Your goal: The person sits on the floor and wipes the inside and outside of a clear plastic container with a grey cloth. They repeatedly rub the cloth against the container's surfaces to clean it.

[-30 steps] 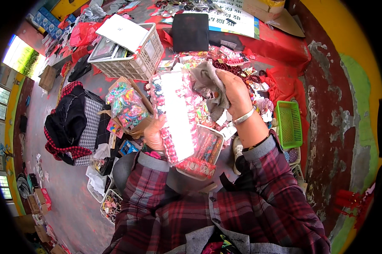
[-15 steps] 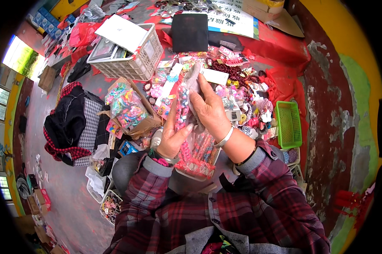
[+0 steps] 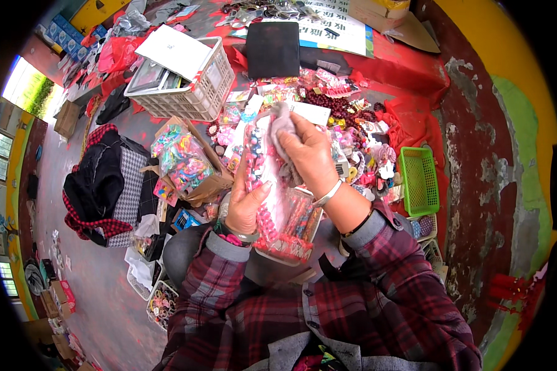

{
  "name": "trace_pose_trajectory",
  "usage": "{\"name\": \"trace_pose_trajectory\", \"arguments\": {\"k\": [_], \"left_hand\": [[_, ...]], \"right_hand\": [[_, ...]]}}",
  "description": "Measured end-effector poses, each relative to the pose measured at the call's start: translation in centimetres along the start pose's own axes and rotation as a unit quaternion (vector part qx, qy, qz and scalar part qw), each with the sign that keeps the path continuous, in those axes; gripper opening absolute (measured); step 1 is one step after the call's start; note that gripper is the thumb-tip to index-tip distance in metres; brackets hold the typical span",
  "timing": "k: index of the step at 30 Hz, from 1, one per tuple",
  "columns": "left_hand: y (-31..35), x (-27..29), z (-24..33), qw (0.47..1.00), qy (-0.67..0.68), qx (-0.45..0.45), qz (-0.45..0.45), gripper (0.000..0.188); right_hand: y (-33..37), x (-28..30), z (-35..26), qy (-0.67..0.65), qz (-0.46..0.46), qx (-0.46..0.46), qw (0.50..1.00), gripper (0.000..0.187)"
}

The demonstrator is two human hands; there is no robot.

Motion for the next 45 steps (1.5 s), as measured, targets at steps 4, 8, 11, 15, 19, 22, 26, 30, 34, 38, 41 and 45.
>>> {"name": "trace_pose_trajectory", "arguments": {"k": [4,8,11,15,19,22,26,30,34,38,41,45], "left_hand": [[0.1,-0.5,0.0,0.995,-0.094,-0.018,-0.036,0.07],[0.0,-0.3,-0.5,0.984,-0.156,-0.027,-0.081,0.068],[0.1,-0.5,-0.3,0.987,-0.143,-0.007,-0.07,0.067],[-0.1,-0.6,0.1,0.988,-0.129,-0.005,-0.08,0.065],[0.2,-1.0,0.5,0.984,-0.154,0.003,-0.086,0.063],[0.5,-0.8,0.2,0.991,-0.113,0.026,-0.072,0.062],[0.4,-0.8,0.4,0.995,-0.076,0.039,-0.06,0.062],[0.5,-0.6,0.5,0.993,-0.081,0.051,-0.074,0.062],[0.4,0.1,0.2,0.996,-0.046,0.053,-0.062,0.063],[-0.3,0.4,1.2,0.994,0.097,0.055,0.001,0.064],[-1.0,0.7,1.9,0.994,0.103,0.009,0.024,0.064],[-0.9,0.8,2.6,0.996,0.06,-0.036,0.053,0.066]], "right_hand": [[0.4,-0.3,-0.4,0.1,0.054,0.021,0.993,0.037],[0.2,0.8,-1.8,0.192,0.107,0.032,0.975,0.016],[-0.2,0.9,-0.6,0.15,0.105,0.018,0.983,0.016],[0.0,1.0,-2.0,0.198,0.133,0.041,0.97,0.019],[-0.9,1.9,-2.0,0.163,0.151,0.034,0.974,0.019],[-1.6,2.6,-1.7,0.162,0.149,0.002,0.976,0.02],[-1.9,2.7,-1.5,0.135,0.147,-0.004,0.98,0.018],[-2.7,3.5,-2.3,-0.008,0.156,-0.008,0.988,0.016],[-5.5,8.2,-2.3,-0.159,0.166,-0.056,0.972,0.013],[-6.1,10.5,-1.2,-0.191,0.118,-0.123,0.967,0.016],[-5.1,8.7,-2.1,-0.125,0.054,-0.122,0.983,0.019],[-3.1,4.8,-3.9,-0.084,-0.017,-0.148,0.985,0.032]]}}
Point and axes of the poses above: each hand's wrist, its own y-axis away from the middle knuckle, its own x-axis out of the back of the hand, z = x × y, the point moved 3 cm from there along -y, towards the middle knuckle, and after that the axes turned 11 degrees about y, right-handed, at the moved point
